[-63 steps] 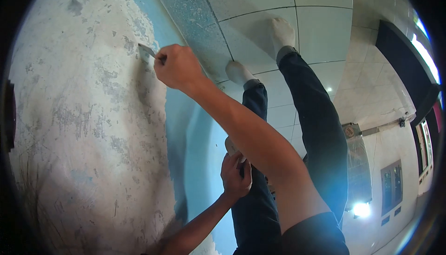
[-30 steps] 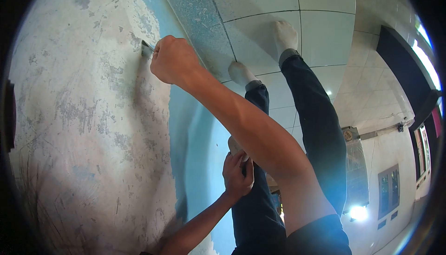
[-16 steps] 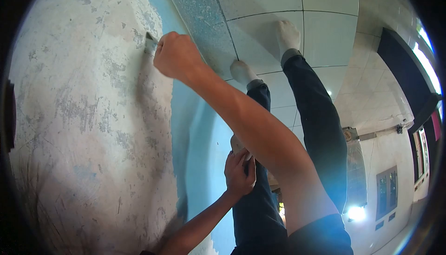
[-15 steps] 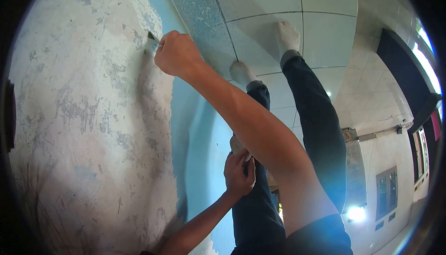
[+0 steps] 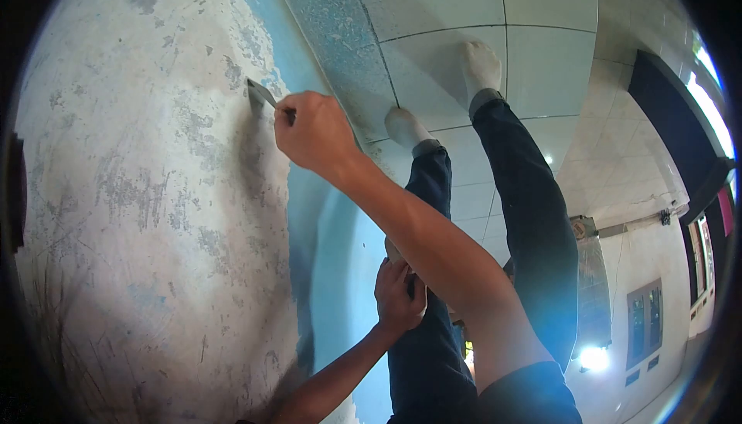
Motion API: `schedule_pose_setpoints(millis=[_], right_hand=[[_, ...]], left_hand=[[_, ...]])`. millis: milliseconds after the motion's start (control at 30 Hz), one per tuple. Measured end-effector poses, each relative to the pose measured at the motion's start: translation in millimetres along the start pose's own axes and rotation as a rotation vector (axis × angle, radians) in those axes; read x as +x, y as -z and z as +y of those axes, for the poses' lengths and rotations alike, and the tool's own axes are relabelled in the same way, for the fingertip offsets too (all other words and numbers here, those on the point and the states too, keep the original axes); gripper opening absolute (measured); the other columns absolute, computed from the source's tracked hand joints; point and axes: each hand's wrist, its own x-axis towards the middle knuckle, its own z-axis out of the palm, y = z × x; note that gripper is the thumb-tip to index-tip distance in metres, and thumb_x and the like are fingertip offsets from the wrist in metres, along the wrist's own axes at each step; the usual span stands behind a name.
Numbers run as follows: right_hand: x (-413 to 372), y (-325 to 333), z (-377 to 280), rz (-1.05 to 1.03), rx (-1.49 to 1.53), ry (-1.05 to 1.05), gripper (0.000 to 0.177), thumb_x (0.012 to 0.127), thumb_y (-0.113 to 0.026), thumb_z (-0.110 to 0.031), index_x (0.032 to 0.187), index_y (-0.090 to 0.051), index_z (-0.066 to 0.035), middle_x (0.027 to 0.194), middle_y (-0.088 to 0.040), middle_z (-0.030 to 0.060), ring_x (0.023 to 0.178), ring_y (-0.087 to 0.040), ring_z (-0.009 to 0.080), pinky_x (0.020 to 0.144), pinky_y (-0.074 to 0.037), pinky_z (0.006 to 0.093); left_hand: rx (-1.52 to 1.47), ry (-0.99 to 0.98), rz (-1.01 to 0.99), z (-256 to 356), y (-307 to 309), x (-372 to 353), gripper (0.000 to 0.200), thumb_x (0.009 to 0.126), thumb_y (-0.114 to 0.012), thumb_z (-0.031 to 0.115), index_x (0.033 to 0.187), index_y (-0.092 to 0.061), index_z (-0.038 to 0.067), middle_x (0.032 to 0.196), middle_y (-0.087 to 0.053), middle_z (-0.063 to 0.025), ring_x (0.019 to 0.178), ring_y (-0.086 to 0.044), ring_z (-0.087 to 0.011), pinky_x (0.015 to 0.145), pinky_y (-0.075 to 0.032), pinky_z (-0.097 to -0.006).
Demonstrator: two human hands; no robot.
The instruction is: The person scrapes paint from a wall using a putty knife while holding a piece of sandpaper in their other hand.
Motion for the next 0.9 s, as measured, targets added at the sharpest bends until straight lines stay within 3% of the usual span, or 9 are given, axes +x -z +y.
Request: schedule_pose_setpoints(millis=[67,267,367,700,900], right_hand=[[17.9,-3.3,4.2,0.002,-0.039,-0.067,0.022,0.09,-0.064,-0.014,0.1,-0.077,0.002,0.083,-0.075,0.0187,0.072,-0.074,0.0261,0.07,-0.057,0.0363],[1.9,12.2,-10.9,-0.086,0.03,-0.092,0.023,0.09,-0.065,-0.016,0.099,-0.077,0.001,0.084,-0.075,0.0185,0.072,-0.074,0.026,0.071,-0.057,0.0351],[19.1,2.7,0.0,-0.032,-0.058,-0.06,0.023,0.09,-0.064,-0.016,0.098,-0.077,0.0,0.086,-0.075,0.0182,0.073,-0.074,0.0266,0.072,-0.058,0.0354],[11.0,16.5,-22.0,-0.123,-0.075,-0.089,0.022,0.088,-0.063,-0.014,0.096,-0.076,0.002,0.082,-0.074,0.0209,0.072,-0.074,0.0321,0.073,-0.058,0.0385],[7.9,-1.4,-7.1,-0.039,-0.135,0.016,0.021,0.087,-0.062,-0.013,0.093,-0.076,0.001,0.08,-0.072,0.0229,0.072,-0.073,0.0345,0.071,-0.058,0.0398]], left_hand=[[0.01,0.029,-0.062,-2.2,1.0,-0.5,0.033,0.091,-0.064,0.014,0.122,-0.069,0.006,0.126,-0.066,-0.0081,0.112,-0.061,-0.032,0.111,-0.038,-0.0537],[0.001,-0.011,0.024,2.0,2.2,2.7,0.033,0.091,-0.064,0.014,0.122,-0.069,0.006,0.126,-0.066,-0.0088,0.112,-0.061,-0.0329,0.11,-0.039,-0.054],[-0.024,0.019,0.002,-0.3,1.1,1.9,0.034,0.091,-0.064,0.014,0.123,-0.068,0.006,0.127,-0.065,-0.0088,0.112,-0.061,-0.0325,0.11,-0.039,-0.0538],[0.016,0.0,0.0,0.6,1.1,1.0,0.036,0.092,-0.063,0.015,0.126,-0.067,0.005,0.126,-0.065,-0.0109,0.111,-0.061,-0.0343,0.109,-0.04,-0.0539],[0.049,-0.043,0.0,-7.8,-1.5,-2.1,0.038,0.091,-0.063,0.016,0.127,-0.065,0.004,0.124,-0.066,-0.0121,0.11,-0.061,-0.0359,0.109,-0.04,-0.0542]])
